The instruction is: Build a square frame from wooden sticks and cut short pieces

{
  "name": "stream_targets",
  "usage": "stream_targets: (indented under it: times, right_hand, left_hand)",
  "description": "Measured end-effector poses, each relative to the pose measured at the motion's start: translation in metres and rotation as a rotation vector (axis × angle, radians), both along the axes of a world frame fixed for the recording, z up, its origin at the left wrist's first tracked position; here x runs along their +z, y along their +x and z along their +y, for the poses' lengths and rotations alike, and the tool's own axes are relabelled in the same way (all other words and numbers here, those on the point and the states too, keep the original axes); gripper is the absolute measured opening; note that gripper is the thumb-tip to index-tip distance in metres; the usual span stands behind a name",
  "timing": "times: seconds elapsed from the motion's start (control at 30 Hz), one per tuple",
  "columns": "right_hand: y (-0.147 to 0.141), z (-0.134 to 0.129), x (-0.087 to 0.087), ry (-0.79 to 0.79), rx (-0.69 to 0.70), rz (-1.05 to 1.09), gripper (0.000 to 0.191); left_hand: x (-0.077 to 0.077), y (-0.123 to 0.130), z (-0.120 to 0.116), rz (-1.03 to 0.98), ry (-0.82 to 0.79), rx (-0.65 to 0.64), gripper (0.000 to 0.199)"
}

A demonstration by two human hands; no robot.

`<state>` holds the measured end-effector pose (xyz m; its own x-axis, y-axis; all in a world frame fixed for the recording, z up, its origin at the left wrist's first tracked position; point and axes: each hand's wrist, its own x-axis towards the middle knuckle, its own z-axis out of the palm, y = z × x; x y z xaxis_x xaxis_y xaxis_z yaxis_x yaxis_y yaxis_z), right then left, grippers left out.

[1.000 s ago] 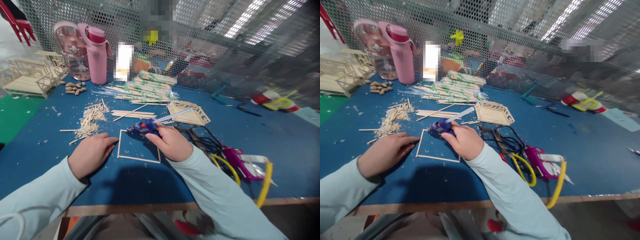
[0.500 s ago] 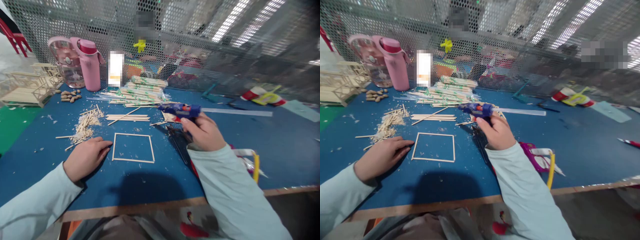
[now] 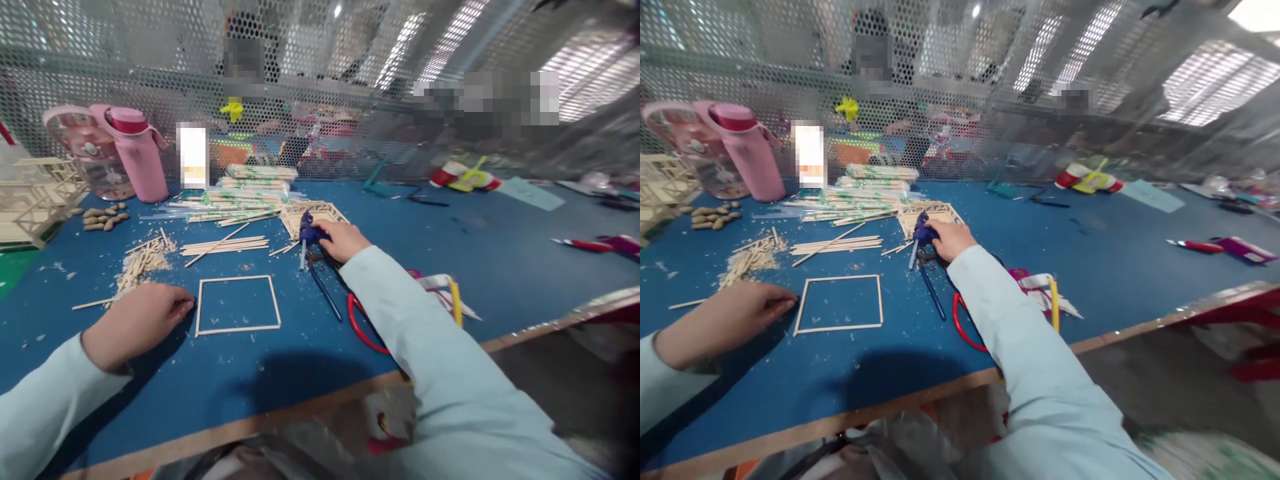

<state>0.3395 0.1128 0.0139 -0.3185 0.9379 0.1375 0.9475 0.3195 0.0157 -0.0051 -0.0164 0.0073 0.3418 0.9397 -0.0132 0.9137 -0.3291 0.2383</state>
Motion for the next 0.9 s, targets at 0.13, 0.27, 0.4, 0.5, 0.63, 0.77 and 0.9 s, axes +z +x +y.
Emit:
stream_targets:
  times: [0.13, 0.27, 0.4, 0.5, 0.63, 0.77, 0.9]
  right_hand:
    - [-0.013, -0.038, 0.009, 0.234, 0.002, 0.185, 0.039]
    - [-0.042, -0.080, 0.002, -0.136, 0.249, 0.278, 0.017]
    - [-0.065, -0.088, -0.013, -0.282, 0.276, 0.258, 0.016]
    - [-0.070, -0.083, -0.019, -0.291, 0.304, 0.312, 0.015]
    - [-0.069, -0.081, -0.024, -0.274, 0.345, 0.363, 0.015]
    - [-0.065, -0.085, -0.024, -0.257, 0.362, 0.389, 0.015]
    - [-0.069, -0.087, -0.010, -0.162, 0.352, 0.422, 0.014]
  left_hand:
    - [0.002, 0.003, 0.005, 0.072, -0.058, 0.002, 0.035]
    - [-0.001, 0.003, 0.003, 0.046, -0.110, 0.062, 0.039]
    - [-0.008, -0.001, 0.000, -0.004, -0.141, 0.079, 0.042]
    - [-0.010, 0.000, -0.002, -0.027, -0.121, 0.059, 0.040]
    - [-0.010, 0.004, -0.005, -0.035, -0.105, 0.051, 0.037]
    - [-0.007, 0.006, -0.006, -0.028, -0.118, 0.084, 0.035]
    - [-0.005, 0.009, -0.006, -0.034, -0.130, 0.111, 0.034]
